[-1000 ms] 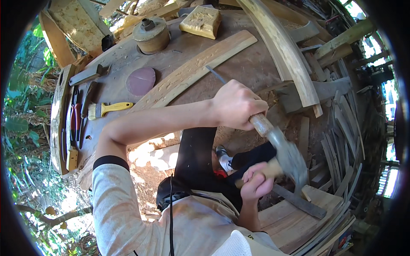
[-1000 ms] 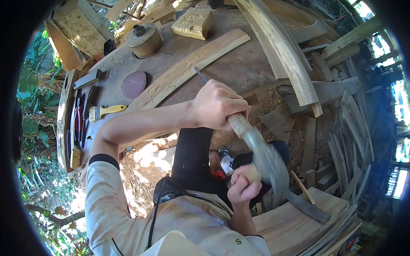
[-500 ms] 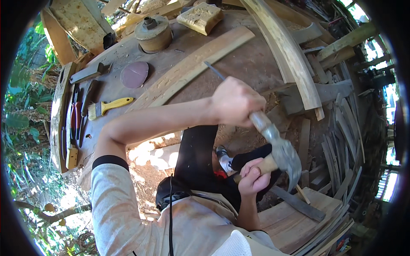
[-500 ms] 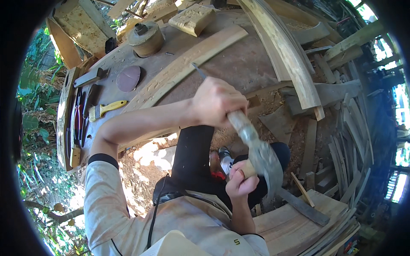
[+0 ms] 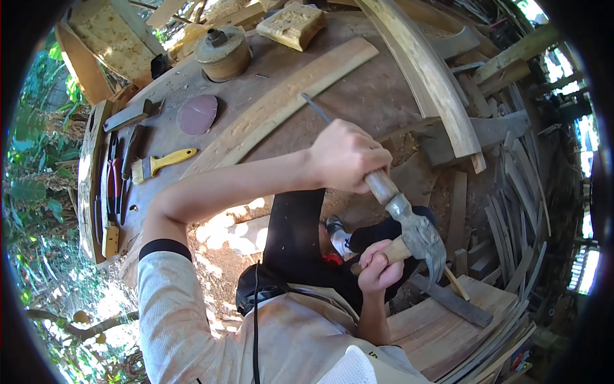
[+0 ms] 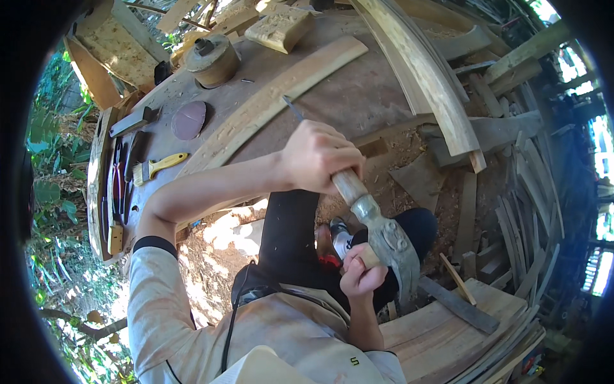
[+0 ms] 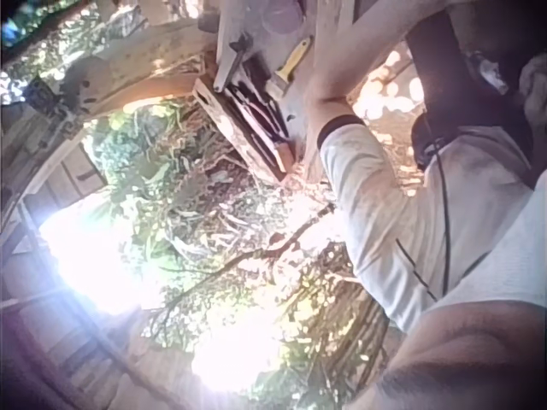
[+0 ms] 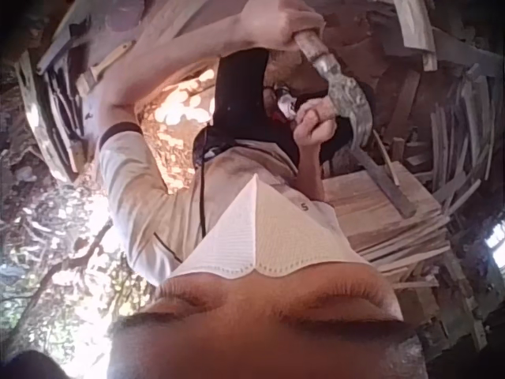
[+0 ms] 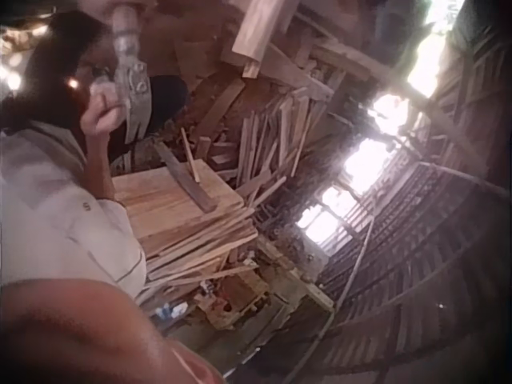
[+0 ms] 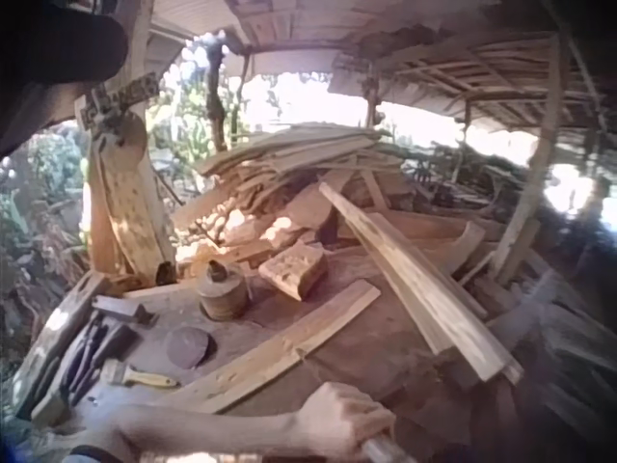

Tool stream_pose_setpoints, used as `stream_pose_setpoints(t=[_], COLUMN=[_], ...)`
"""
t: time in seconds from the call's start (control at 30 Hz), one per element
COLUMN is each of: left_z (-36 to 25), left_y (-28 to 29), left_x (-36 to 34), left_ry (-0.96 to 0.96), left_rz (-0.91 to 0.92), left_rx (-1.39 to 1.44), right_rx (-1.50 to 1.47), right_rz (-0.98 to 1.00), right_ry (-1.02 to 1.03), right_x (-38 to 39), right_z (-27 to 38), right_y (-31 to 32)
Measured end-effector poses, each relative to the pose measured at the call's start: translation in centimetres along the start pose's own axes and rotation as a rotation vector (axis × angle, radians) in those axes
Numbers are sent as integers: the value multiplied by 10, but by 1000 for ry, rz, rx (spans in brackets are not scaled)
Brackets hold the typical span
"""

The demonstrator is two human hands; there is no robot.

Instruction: The person smooths a wooden plank with sandpaper and a brush, then uses a hammer and chisel to carve a notch into the wood. They continue to refine the notch and clean the plank with sandpaper.

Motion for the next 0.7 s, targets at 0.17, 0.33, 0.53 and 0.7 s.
stream_pose_setpoints(t=[0.17, 0.33, 0.53, 0.7], left_z=[-20, -30, -25, -13], left_y=[-4, -6, -6, 1], left_x=[-11, -15, -12, -6], left_ry=[22, 16, -53, -48], left_rz=[10, 56, 25, 66], left_rx=[62, -32, 76, -8], right_rx=[-118, -102, -113, -141], right_rz=[-189, -134, -156, -149], right_ry=[134, 16, -21, -135], right_x=[16, 12, 19, 19], right_z=[-2, 4, -7, -6], right_y=[2, 12, 18, 17])
Point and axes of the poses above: each hand's wrist, its own x-axis away from the middle knuckle, its own y-axis out of the back of the hand, z = x × y, the point moved 1 cm from there along -x, towards the middle knuckle, and after that the axes turned 12 degrees about -y, right-handed, at the moved point
